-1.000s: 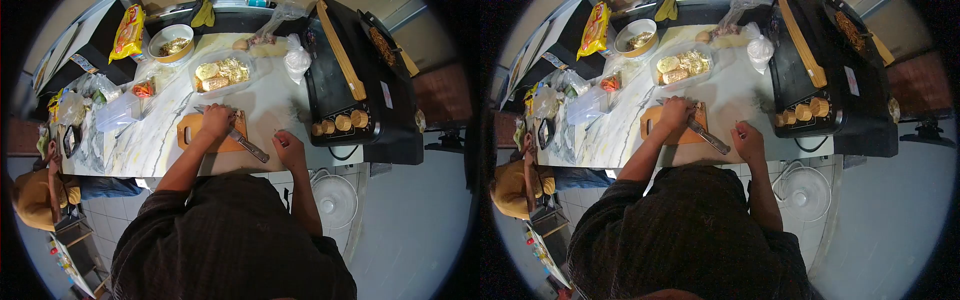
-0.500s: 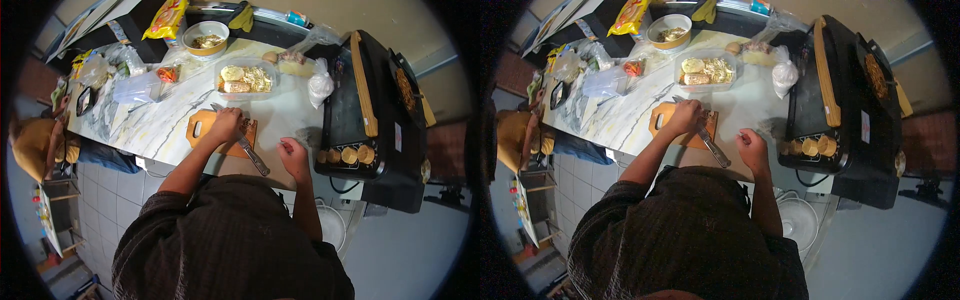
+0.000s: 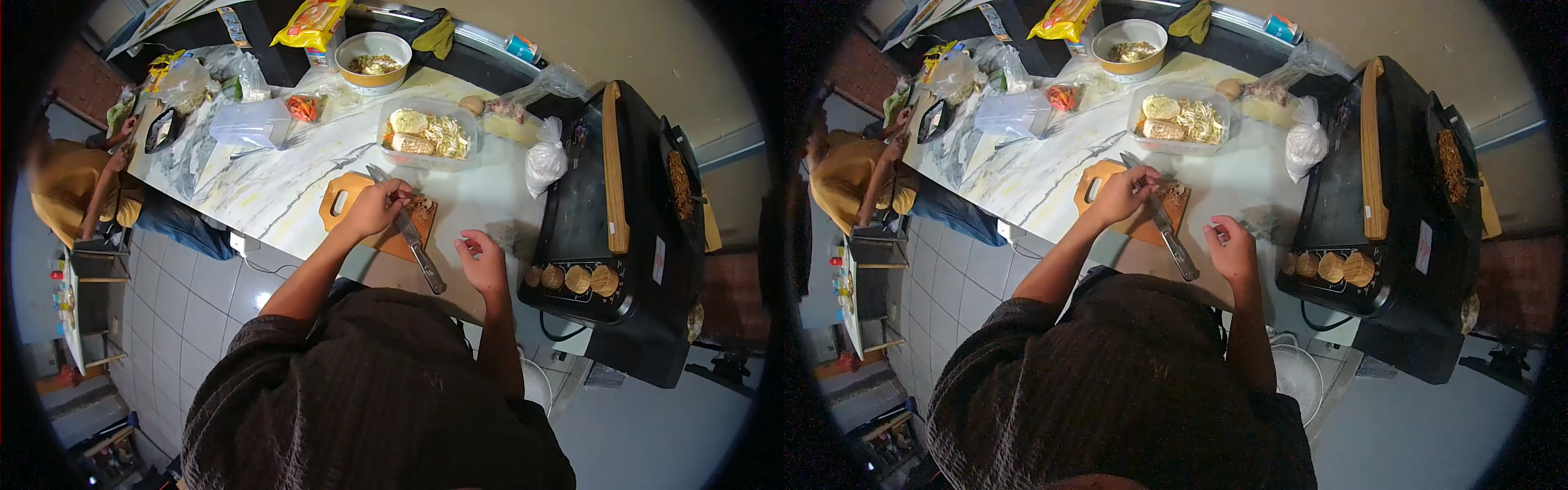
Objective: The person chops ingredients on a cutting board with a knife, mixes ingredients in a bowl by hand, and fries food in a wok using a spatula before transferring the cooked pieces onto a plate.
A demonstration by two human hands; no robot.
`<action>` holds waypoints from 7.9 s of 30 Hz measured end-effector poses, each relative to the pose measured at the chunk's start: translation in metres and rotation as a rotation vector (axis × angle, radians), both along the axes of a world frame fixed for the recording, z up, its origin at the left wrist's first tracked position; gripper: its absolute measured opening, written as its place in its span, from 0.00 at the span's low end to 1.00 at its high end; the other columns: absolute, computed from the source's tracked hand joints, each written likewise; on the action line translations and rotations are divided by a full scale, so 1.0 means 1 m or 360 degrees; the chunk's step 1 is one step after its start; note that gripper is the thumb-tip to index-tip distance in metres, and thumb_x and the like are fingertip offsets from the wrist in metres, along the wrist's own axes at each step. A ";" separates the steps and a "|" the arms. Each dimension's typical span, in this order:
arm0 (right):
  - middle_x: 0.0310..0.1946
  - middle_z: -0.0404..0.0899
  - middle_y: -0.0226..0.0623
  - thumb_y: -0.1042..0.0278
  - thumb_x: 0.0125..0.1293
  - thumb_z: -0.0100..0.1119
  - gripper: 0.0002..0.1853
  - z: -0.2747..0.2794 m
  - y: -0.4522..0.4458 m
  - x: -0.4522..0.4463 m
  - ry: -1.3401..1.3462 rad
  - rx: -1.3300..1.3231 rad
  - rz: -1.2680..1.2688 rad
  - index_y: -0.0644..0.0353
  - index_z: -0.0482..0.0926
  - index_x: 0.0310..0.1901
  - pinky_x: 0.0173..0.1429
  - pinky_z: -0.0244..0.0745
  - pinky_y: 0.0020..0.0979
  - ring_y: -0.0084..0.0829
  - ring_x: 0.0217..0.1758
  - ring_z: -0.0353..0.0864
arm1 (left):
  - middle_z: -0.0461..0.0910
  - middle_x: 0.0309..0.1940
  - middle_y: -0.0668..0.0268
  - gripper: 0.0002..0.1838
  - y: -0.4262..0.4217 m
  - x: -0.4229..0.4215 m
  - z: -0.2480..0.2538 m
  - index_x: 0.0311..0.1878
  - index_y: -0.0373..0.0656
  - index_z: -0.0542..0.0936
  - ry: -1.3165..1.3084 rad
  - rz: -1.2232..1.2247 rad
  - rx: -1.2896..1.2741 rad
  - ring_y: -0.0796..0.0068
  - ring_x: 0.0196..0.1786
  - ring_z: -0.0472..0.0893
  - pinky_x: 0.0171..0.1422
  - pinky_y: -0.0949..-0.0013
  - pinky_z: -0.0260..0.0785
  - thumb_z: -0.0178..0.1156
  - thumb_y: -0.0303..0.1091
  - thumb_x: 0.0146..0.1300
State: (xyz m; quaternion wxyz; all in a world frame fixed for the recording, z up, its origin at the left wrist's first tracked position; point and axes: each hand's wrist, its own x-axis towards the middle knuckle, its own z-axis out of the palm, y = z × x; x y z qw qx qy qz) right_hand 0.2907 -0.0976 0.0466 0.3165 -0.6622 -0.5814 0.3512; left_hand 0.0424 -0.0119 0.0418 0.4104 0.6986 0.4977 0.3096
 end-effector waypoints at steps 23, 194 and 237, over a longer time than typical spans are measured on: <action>0.30 0.82 0.43 0.60 0.61 0.65 0.16 -0.016 0.006 -0.025 0.0010 -0.0019 0.0094 0.61 0.80 0.46 0.39 0.77 0.33 0.34 0.32 0.82 | 0.81 0.37 0.49 0.12 -0.005 -0.040 -0.017 0.44 0.35 0.77 0.0258 0.0170 0.0022 0.50 0.41 0.80 0.48 0.59 0.71 0.54 0.35 0.68; 0.40 0.84 0.41 0.65 0.64 0.63 0.16 -0.028 -0.032 0.013 0.0261 -0.0160 -0.0069 0.64 0.79 0.51 0.48 0.75 0.30 0.28 0.42 0.82 | 0.80 0.31 0.55 0.06 0.016 0.020 -0.017 0.31 0.39 0.80 0.0390 -0.0404 0.0343 0.51 0.37 0.80 0.45 0.55 0.72 0.61 0.33 0.57; 0.41 0.78 0.42 0.87 0.57 0.38 0.16 0.027 -0.658 -0.860 -0.0239 0.0753 -0.5337 0.68 0.75 0.43 0.48 0.76 0.30 0.31 0.43 0.82 | 0.65 0.17 0.76 0.19 -0.856 -0.336 0.061 0.22 0.40 0.69 0.0085 -0.4932 -0.0093 0.85 0.24 0.62 0.27 0.75 0.56 0.65 0.38 0.62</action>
